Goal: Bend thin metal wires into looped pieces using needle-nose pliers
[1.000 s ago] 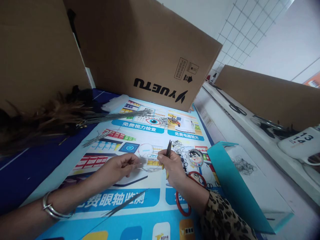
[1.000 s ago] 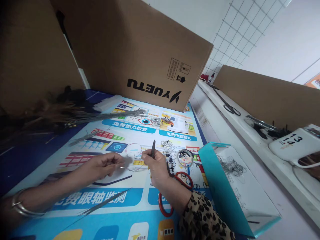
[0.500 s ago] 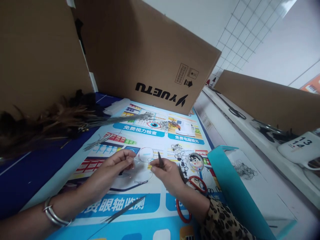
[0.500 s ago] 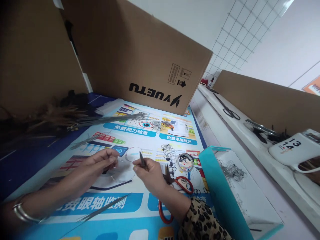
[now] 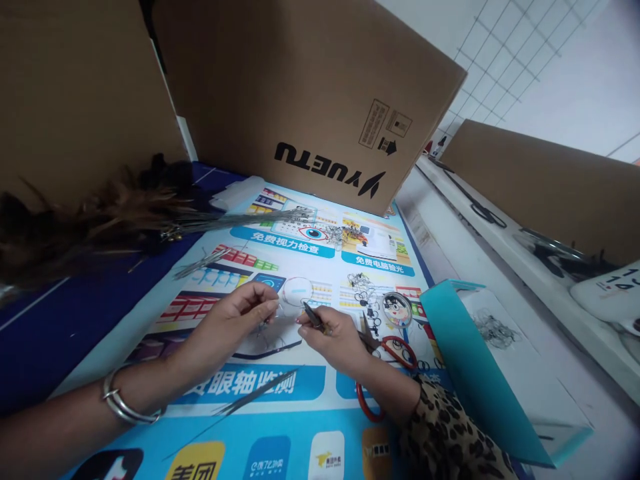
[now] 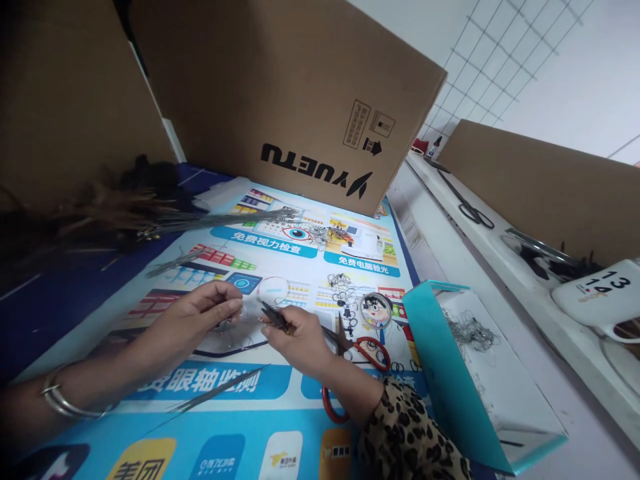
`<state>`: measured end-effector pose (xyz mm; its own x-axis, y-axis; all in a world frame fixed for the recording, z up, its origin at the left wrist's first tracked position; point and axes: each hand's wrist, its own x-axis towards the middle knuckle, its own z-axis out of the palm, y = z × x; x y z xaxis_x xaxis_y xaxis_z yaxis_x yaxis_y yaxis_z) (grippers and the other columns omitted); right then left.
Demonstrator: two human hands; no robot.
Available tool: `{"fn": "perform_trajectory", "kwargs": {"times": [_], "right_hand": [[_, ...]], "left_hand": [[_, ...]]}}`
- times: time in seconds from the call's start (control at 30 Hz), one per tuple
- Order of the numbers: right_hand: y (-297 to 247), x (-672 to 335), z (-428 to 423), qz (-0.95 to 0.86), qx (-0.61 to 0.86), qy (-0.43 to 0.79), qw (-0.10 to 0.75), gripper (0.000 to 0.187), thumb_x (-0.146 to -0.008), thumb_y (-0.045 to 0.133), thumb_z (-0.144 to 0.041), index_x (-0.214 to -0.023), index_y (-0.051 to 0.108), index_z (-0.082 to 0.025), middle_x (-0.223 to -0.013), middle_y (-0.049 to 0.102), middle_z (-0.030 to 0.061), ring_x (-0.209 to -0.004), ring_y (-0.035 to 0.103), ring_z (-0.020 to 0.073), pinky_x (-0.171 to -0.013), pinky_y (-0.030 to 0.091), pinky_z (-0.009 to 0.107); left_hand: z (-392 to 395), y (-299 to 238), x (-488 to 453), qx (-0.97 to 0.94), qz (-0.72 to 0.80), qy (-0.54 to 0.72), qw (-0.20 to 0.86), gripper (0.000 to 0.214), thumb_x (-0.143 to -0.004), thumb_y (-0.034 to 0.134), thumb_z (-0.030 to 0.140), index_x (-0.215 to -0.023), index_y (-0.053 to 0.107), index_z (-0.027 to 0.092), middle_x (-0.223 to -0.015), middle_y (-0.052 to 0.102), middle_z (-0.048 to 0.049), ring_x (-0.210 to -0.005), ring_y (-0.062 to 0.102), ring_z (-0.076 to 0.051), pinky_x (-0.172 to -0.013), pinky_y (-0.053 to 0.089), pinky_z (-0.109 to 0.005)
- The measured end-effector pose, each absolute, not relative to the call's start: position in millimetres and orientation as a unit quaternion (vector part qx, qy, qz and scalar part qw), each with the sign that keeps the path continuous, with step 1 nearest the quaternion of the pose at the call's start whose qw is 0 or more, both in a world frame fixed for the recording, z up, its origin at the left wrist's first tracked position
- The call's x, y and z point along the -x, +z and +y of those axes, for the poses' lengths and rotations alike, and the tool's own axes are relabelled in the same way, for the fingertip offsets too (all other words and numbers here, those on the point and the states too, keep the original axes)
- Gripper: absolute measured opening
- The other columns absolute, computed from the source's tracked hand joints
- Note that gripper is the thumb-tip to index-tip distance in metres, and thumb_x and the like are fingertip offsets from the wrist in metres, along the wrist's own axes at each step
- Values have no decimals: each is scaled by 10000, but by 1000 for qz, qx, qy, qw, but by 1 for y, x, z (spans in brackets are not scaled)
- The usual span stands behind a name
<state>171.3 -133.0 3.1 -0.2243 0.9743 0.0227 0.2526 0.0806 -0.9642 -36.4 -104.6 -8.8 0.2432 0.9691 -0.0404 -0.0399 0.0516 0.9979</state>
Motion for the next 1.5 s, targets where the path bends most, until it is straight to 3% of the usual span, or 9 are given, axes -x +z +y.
{"fn": "perform_trajectory", "kwargs": {"times": [0.3, 0.5, 0.67, 0.87, 1.2, 1.33, 1.5], "right_hand": [[9, -175, -121, -582, 463, 535, 401, 255, -798, 692, -432, -895, 709, -197, -748, 621, -12, -694, 531, 135, -681, 422, 266], [9, -173, -115, -568, 474, 549, 388, 229, -754, 719, -412, -791, 673, -190, -646, 540, -43, -601, 435, 102, -602, 359, 239], [5, -172, -113, -559, 483, 544, 399, 213, -755, 714, -378, -774, 654, -175, -677, 556, -35, -636, 460, 105, -625, 375, 237], [3, -171, -113, -535, 487, 550, 418, 216, -747, 725, -376, -788, 653, -176, -662, 558, -45, -619, 466, 100, -623, 379, 238], [7, -174, -115, -483, 428, 578, 499, 342, -772, 719, -502, -917, 670, -196, -796, 668, 7, -782, 621, 151, -824, 488, 314], [4, -178, -117, -552, 434, 544, 460, 349, -830, 660, -522, -987, 669, -212, -902, 680, 25, -898, 627, 170, -878, 478, 328], [11, -184, -119, -665, 470, 451, 365, 316, -885, 590, -497, -978, 665, -205, -907, 656, 19, -852, 598, 155, -783, 467, 283]], "left_hand": [[-91, 2, 26, -647, 386, 388, 531, 136, -885, 605, 338, -865, 595, 203, -771, 549, 17, -698, 506, -148, -631, 419, -255], [-84, -1, 18, -679, 361, 376, 517, 155, -903, 586, 347, -854, 609, 203, -773, 576, 7, -731, 522, -160, -667, 434, -264], [-82, -8, 22, -649, 349, 358, 574, 211, -897, 610, 418, -877, 615, 208, -776, 586, 10, -731, 533, -156, -651, 435, -250], [-84, -4, 26, -636, 369, 303, 607, 321, -884, 602, 485, -747, 626, 195, -674, 540, 24, -587, 463, -122, -515, 353, -219], [-86, 0, 38, -611, 467, 422, 480, 222, -896, 613, 430, -867, 657, 214, -808, 641, 13, -786, 555, -165, -710, 414, -259], [-87, 1, 40, -644, 459, 421, 443, 210, -885, 619, 412, -836, 669, 214, -788, 652, 10, -766, 570, -167, -703, 431, -264], [-86, 1, 40, -643, 465, 440, 419, 194, -894, 600, 400, -860, 672, 224, -820, 672, 6, -785, 598, -173, -706, 459, -260]]}}
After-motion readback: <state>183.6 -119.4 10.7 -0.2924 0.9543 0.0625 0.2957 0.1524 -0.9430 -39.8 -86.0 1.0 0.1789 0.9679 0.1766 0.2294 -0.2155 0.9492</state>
